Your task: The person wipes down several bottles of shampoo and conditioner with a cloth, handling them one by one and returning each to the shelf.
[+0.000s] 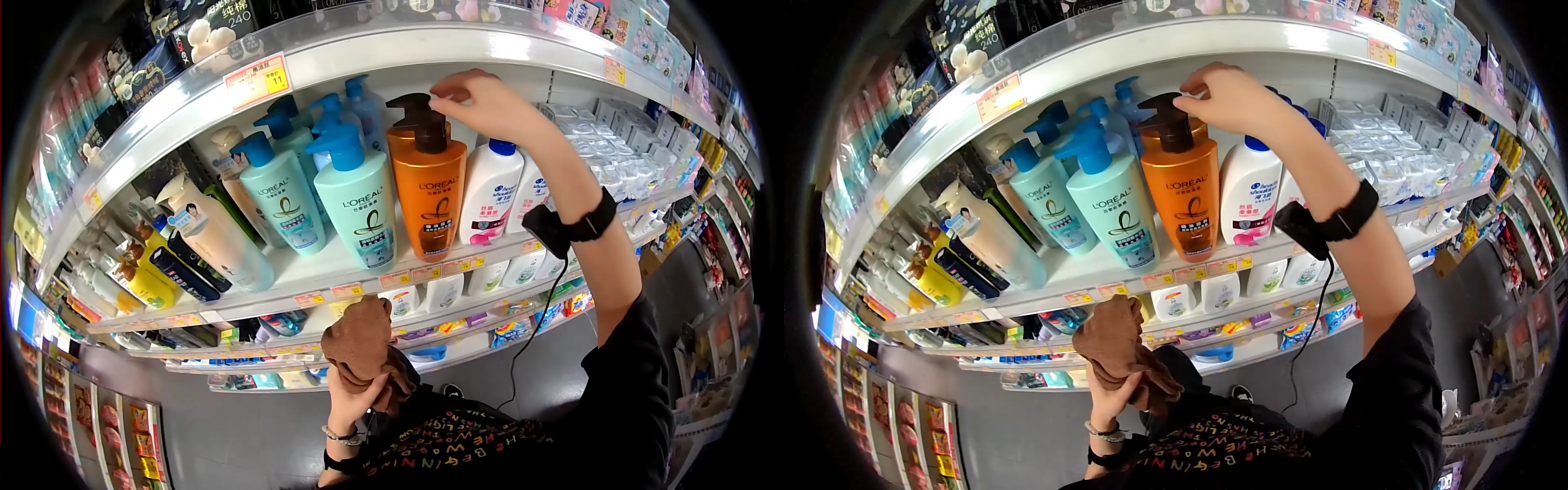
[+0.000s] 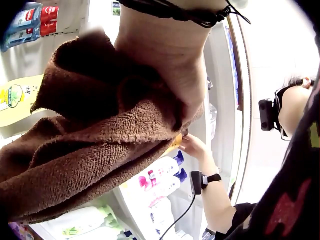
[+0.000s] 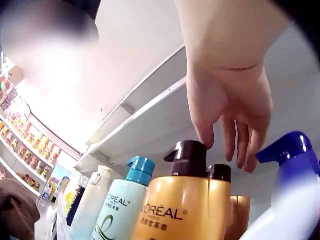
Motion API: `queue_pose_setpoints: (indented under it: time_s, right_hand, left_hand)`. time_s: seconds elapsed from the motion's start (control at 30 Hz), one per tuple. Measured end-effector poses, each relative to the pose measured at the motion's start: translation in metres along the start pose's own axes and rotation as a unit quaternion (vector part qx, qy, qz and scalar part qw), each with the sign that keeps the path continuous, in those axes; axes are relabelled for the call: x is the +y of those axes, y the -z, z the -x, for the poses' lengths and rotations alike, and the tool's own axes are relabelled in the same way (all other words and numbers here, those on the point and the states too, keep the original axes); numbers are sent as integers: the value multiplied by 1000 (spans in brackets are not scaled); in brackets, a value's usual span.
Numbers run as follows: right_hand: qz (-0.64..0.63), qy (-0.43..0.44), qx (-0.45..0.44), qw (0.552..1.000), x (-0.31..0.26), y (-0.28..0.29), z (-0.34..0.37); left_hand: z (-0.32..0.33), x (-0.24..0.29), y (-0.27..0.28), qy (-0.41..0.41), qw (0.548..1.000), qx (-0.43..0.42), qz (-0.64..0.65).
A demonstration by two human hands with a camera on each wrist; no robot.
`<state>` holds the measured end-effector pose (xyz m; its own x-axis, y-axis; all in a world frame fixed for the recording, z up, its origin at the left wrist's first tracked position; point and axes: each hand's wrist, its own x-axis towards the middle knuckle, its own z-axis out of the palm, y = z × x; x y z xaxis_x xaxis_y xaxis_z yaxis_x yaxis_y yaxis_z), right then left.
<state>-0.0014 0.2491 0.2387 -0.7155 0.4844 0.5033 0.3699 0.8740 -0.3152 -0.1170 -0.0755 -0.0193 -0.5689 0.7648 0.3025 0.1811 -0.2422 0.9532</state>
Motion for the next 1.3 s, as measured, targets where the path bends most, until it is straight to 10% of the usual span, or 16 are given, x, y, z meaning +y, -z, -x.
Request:
queue_pose_setpoints:
  time_s: [0.1,0.37,1.3]
  right_hand:
    - [-52,41,76,995,19,-14,-27]
    - [-117,-72,-177,975,8,-13,-51]
    - [-88,3,-231,969,22,-11,-60]
  left_hand:
    - [-2,1,0,9,1000,-21,-14]
    - [-3,-6,1,-4,996,-72,-45]
    - [1,-12,-16,4,996,-79,-43]
